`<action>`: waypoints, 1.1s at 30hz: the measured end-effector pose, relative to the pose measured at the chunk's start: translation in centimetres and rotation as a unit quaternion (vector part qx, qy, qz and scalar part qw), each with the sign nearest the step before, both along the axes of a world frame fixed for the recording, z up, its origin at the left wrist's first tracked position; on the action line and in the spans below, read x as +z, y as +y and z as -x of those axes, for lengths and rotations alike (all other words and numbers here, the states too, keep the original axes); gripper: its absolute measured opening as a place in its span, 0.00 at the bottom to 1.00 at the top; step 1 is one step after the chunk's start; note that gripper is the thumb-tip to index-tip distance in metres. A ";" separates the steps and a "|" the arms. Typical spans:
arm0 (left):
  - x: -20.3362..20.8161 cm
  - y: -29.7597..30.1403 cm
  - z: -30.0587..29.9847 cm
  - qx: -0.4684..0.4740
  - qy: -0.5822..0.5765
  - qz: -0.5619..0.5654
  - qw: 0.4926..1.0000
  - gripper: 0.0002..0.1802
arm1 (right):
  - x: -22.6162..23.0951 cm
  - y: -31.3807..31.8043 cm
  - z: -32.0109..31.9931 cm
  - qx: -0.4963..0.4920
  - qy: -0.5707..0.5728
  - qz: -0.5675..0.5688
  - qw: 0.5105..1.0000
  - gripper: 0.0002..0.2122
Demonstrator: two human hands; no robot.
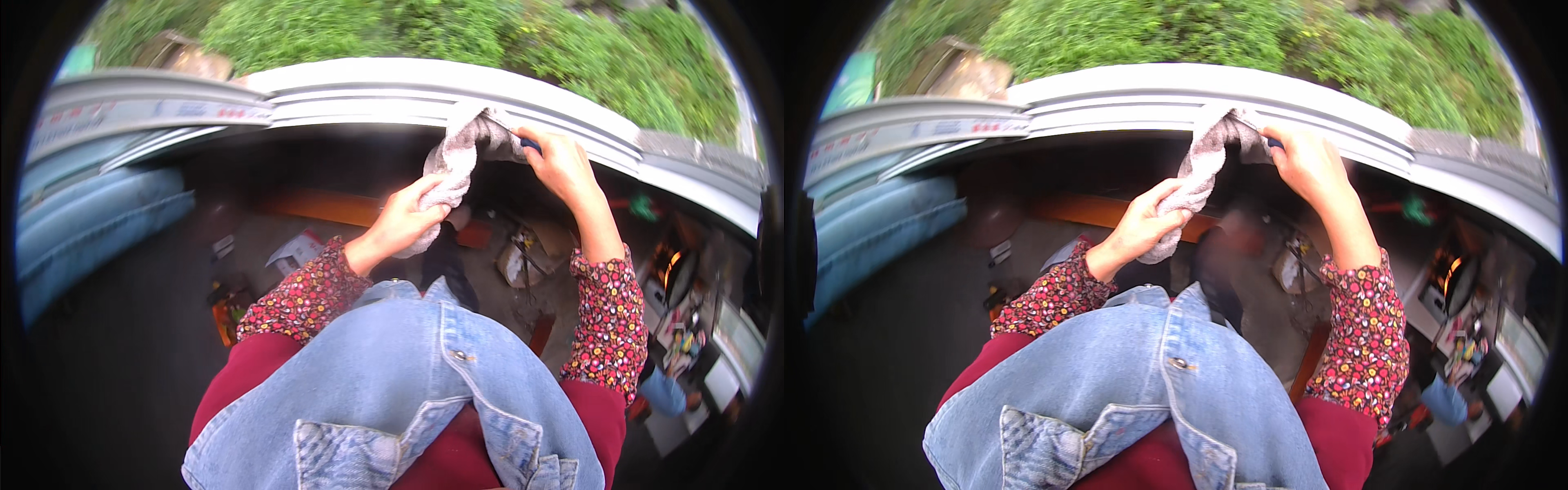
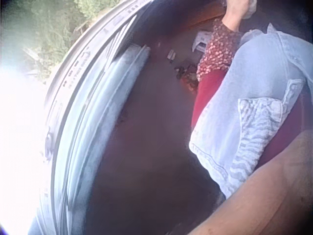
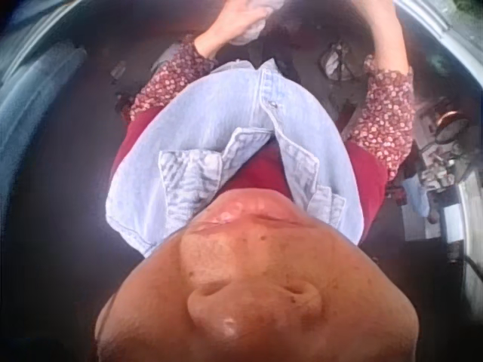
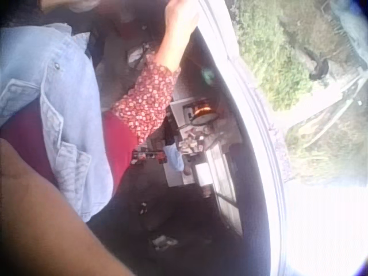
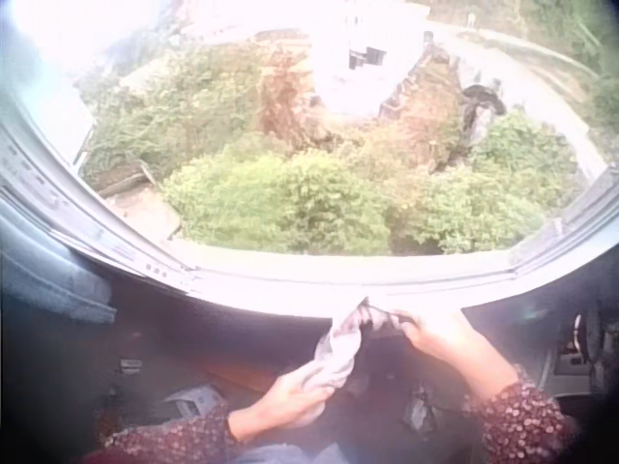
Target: The person cleans the upper window frame using a cloth and a screwdriver. They repeatedly wipe the frame and use the screwdriver to scrape or pry along the edge, alternating between wiping and scraping motions.
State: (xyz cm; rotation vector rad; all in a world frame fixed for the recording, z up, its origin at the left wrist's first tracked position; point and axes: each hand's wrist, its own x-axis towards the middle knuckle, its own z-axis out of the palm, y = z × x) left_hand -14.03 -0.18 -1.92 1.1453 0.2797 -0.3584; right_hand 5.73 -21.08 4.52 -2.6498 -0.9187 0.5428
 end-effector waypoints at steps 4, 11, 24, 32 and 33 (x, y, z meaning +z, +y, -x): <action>1.3 4.4 1.7 0.099 0.003 -0.001 0.995 0.25 | -1.5 8.0 1.7 0.063 -0.003 -0.042 0.997 0.16; 1.7 10.1 3.2 0.234 -0.014 -0.082 0.969 0.24 | -4.6 19.5 4.6 0.074 0.051 -0.123 0.988 0.15; 4.6 10.0 4.1 0.135 -0.100 -0.081 0.982 0.25 | -6.5 19.8 7.8 -0.128 0.469 -0.353 0.799 0.15; 7.8 4.6 -0.3 -0.019 -0.042 0.027 0.999 0.29 | -6.7 12.1 6.2 -0.339 0.551 -0.543 0.536 0.18; 7.2 3.6 -0.9 0.012 -0.179 -0.065 0.982 0.29 | -6.4 12.0 6.0 -0.338 0.513 -0.556 0.560 0.18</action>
